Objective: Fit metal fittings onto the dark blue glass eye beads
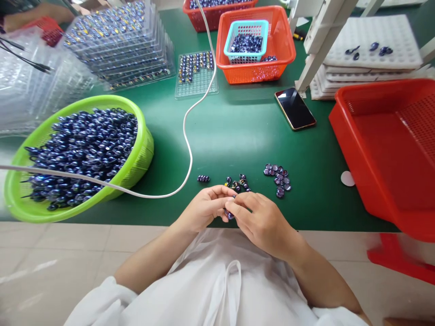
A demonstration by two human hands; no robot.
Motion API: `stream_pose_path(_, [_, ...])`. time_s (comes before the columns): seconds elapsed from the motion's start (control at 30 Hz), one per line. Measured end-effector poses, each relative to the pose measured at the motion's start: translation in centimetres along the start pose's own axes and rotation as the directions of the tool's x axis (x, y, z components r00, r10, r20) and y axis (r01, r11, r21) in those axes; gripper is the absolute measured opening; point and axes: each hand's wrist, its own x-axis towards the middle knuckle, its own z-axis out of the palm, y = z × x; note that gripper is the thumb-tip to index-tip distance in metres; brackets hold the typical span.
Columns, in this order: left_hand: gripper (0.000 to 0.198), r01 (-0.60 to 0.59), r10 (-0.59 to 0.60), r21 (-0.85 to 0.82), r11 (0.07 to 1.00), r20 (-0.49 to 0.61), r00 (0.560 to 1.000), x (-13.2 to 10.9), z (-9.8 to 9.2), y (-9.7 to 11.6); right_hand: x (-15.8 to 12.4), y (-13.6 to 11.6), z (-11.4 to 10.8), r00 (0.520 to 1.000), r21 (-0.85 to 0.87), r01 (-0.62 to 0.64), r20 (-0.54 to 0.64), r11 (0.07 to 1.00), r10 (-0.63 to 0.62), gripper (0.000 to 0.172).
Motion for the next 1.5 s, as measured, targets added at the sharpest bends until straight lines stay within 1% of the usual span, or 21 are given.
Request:
stream_pose_path(0.13, [0.036,0.026,-0.026,-0.016,1.0,0.027,0.999,0.2,-0.3,-0.1,0.1,-0.3,0.2,0.998,-0.042,0.056,-0.031,0.998,-0.057,0.028])
stream_pose_path(0.2, [0.036,0.036,-0.035,-0.013,0.999,0.035,0.999,0.1,-0.3,-0.1,0.1,-0.2,0.2,0.997,-0.016,0.063,-0.042,0.998,-0.064,0.026])
stream_pose_path(0.3, [0.037,0.025,-0.025,-0.006,1.0,0.04,0.999,0.0,-0.2,-0.2,-0.3,0.0,0.5,0.996,0.058,0.039,-0.082,0.998,-0.035,0.027])
stream_pose_path(0.4, [0.035,-0.001,0.0,0.017,1.0,0.056,0.998,-0.2,-0.1,-0.4,-0.7,0.0,1.1,0.986,0.196,-0.021,-0.161,0.98,0.054,0.033])
stream_pose_path(0.47, [0.034,-0.021,0.018,0.042,0.999,0.066,0.998,-0.4,0.1,-0.6,-1.0,-0.2,1.7,0.967,0.301,-0.059,-0.219,0.952,0.129,0.038])
stream_pose_path(0.53, [0.034,-0.032,0.028,0.066,0.997,0.07,0.997,-0.5,0.2,-0.8,-1.2,-0.5,2.1,0.942,0.367,-0.089,-0.27,0.926,0.197,0.039])
stream_pose_path(0.67, [0.036,-0.063,0.06,0.083,0.995,0.036,0.998,-0.9,0.6,-0.8,-1.7,-0.5,2.5,0.887,0.384,-0.187,-0.329,0.904,0.324,0.037])
stream_pose_path(0.73, [0.036,-0.088,0.087,0.094,0.992,0.009,0.996,-1.1,0.8,-0.5,-1.9,-0.2,2.3,0.867,0.366,-0.255,-0.323,0.895,0.379,0.035])
stream_pose_path(0.77, [0.036,-0.1,0.101,0.1,0.99,-0.003,0.995,-1.2,0.8,-0.3,-2.0,-0.1,2.1,0.866,0.349,-0.28,-0.31,0.894,0.392,0.033])
stream_pose_path(0.83, [0.036,-0.123,0.126,0.111,0.986,-0.021,0.992,-1.5,0.9,0.0,-2.1,0.2,1.7,0.878,0.307,-0.299,-0.282,0.904,0.386,0.028])
stream_pose_path(0.93, [0.035,-0.149,0.155,0.122,0.981,-0.035,0.987,-1.6,0.9,0.3,-2.2,0.3,1.1,0.898,0.29,-0.281,-0.258,0.915,0.357,0.025])
stream_pose_path(1.07, [0.034,-0.177,0.189,0.161,0.971,-0.063,0.98,-1.5,0.6,0.1,-2.2,0.1,0.7,0.919,0.301,-0.279,-0.192,0.912,0.344,0.03])
stream_pose_path(1.17, [0.033,-0.202,0.22,0.189,0.961,-0.08,0.972,-1.3,0.6,-0.2,-2.1,-0.2,0.4,0.944,0.323,-0.237,-0.145,0.916,0.296,0.036])
stream_pose_path(1.3, [0.032,-0.216,0.234,0.198,0.956,-0.072,0.97,-1.4,0.9,-0.3,-1.9,-0.3,0.5,0.952,0.309,-0.174,-0.192,0.935,0.24,0.041])
stream_pose_path(1.4, [0.03,-0.215,0.233,0.205,0.955,-0.072,0.97,-1.6,1.1,-0.3,-1.9,-0.4,1.0,0.936,0.277,-0.175,-0.252,0.945,0.247,0.043])
stream_pose_path(1.5, [0.026,-0.229,0.254,0.245,0.942,-0.073,0.965,-1.8,1.2,-0.5,-1.8,-0.4,1.3,0.921,0.26,-0.185,-0.291,0.948,0.26,0.041])
